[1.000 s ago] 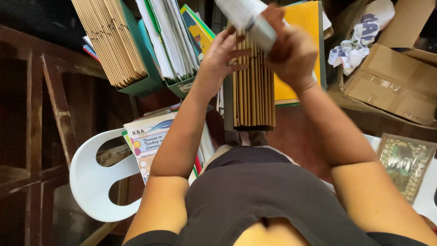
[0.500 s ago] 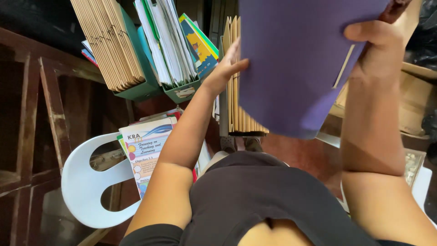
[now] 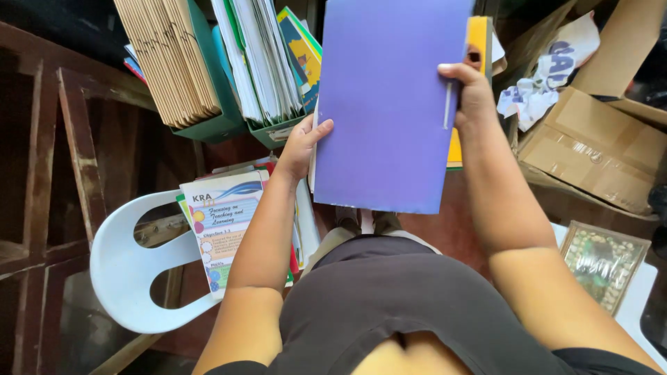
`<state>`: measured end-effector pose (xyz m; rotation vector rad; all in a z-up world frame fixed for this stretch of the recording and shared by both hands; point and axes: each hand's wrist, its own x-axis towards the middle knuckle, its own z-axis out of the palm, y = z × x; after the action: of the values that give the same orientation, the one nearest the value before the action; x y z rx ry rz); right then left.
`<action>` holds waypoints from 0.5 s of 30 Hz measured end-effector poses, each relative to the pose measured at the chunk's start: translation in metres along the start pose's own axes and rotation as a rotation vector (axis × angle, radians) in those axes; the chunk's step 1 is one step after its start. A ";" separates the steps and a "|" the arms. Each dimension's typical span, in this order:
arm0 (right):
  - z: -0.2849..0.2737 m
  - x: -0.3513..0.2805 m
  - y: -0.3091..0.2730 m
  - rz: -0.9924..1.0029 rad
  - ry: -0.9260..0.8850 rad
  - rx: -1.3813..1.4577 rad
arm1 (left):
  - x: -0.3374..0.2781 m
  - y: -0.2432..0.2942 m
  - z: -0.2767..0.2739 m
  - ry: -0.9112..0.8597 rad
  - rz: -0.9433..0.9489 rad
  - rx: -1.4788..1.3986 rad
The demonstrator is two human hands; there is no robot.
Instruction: The recorder is wiping dust off various folders, envelopes, and documents using a cloth.
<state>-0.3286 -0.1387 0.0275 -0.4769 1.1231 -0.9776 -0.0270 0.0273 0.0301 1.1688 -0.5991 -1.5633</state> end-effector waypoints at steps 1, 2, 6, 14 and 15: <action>0.002 -0.002 0.006 0.005 0.003 0.000 | 0.004 -0.011 -0.003 0.002 -0.005 -0.001; 0.004 -0.004 0.012 -0.020 0.085 -0.076 | 0.008 -0.022 -0.007 0.068 -0.077 0.017; -0.019 0.008 0.020 -0.258 0.274 -0.192 | 0.019 -0.043 -0.012 0.203 -0.164 0.027; 0.003 -0.063 -0.049 -1.109 -0.154 -0.554 | 0.014 -0.026 0.012 0.328 -0.177 0.255; 0.019 -0.080 -0.050 -1.186 -0.217 -0.650 | 0.015 -0.027 0.011 0.333 -0.147 0.310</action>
<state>-0.3400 -0.0994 0.1149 -1.8652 0.8931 -1.4806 -0.0480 0.0203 0.0063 1.6994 -0.5536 -1.3835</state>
